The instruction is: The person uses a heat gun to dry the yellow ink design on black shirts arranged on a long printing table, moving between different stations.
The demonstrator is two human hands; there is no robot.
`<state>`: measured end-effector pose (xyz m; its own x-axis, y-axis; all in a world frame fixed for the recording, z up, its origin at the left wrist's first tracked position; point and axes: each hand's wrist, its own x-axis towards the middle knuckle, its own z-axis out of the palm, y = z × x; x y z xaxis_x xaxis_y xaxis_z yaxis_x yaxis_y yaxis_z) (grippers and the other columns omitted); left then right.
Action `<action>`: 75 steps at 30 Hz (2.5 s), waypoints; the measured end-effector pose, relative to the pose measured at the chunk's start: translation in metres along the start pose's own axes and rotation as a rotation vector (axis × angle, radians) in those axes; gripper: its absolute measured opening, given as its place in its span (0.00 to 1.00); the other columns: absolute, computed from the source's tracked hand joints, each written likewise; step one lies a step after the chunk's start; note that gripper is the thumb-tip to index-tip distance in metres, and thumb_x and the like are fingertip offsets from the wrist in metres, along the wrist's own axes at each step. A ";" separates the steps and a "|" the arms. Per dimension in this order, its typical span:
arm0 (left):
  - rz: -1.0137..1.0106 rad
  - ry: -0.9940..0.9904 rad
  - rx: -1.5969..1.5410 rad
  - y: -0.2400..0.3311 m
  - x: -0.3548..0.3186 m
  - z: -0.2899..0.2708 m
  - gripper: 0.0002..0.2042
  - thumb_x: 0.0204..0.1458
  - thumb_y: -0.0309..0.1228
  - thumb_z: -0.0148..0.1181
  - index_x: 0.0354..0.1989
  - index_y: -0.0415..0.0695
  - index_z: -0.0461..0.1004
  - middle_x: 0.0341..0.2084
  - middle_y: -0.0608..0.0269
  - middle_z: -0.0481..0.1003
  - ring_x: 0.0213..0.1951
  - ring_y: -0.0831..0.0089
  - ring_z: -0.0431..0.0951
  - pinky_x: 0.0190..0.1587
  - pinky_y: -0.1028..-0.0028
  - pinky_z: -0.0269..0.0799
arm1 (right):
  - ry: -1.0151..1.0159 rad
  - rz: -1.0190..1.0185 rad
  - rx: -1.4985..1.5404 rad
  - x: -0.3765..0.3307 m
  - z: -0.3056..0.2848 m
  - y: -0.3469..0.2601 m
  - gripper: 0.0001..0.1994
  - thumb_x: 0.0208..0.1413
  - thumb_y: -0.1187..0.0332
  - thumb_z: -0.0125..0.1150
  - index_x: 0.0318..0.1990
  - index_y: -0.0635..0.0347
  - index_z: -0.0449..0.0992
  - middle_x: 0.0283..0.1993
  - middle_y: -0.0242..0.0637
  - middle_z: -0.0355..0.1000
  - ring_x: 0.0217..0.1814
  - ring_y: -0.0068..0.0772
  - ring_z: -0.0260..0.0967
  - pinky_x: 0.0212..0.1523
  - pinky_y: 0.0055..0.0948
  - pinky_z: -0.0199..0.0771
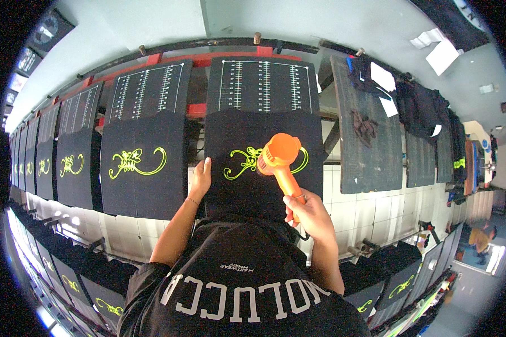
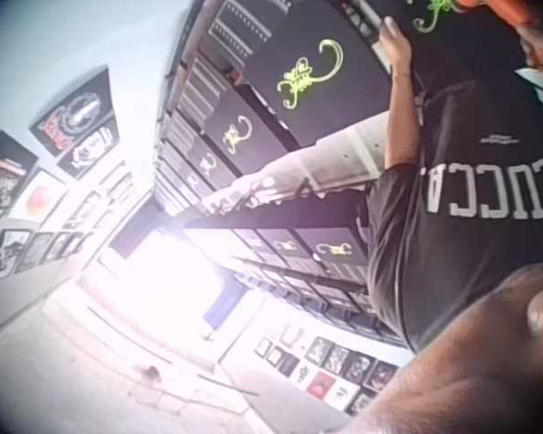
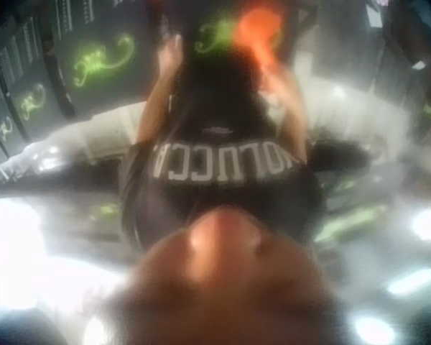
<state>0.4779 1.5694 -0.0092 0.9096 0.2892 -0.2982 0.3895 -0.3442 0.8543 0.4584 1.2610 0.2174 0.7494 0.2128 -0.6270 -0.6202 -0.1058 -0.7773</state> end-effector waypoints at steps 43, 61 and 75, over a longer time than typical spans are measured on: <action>0.056 0.073 -0.043 -0.011 0.004 0.007 0.27 0.64 0.48 0.42 0.35 0.30 0.70 0.30 0.33 0.72 0.39 0.38 0.73 0.42 0.55 0.66 | 0.129 -0.084 -0.045 0.041 0.001 -0.015 0.13 0.61 0.60 0.58 0.40 0.62 0.71 0.26 0.30 0.70 0.23 0.22 0.70 0.20 0.21 0.69; -0.073 -0.026 0.098 0.006 -0.010 -0.004 0.29 0.66 0.47 0.37 0.55 0.27 0.65 0.50 0.32 0.70 0.55 0.40 0.68 0.58 0.59 0.61 | 0.176 -0.026 0.037 0.006 0.009 0.008 0.17 0.62 0.56 0.57 0.44 0.63 0.71 0.24 0.30 0.69 0.22 0.22 0.70 0.21 0.21 0.70; 0.232 -0.077 0.152 -0.017 -0.045 -0.017 0.14 0.64 0.36 0.44 0.41 0.35 0.59 0.31 0.32 0.69 0.36 0.33 0.68 0.40 0.47 0.64 | 0.332 -0.126 0.077 0.009 0.027 0.006 0.15 0.56 0.71 0.53 0.49 0.66 0.70 0.31 0.36 0.72 0.20 0.20 0.65 0.22 0.22 0.70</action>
<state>0.4278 1.5779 -0.0030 0.9830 0.1205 -0.1384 0.1814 -0.5246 0.8318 0.4554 1.2881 0.2090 0.8475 -0.1090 -0.5194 -0.5245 -0.0226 -0.8511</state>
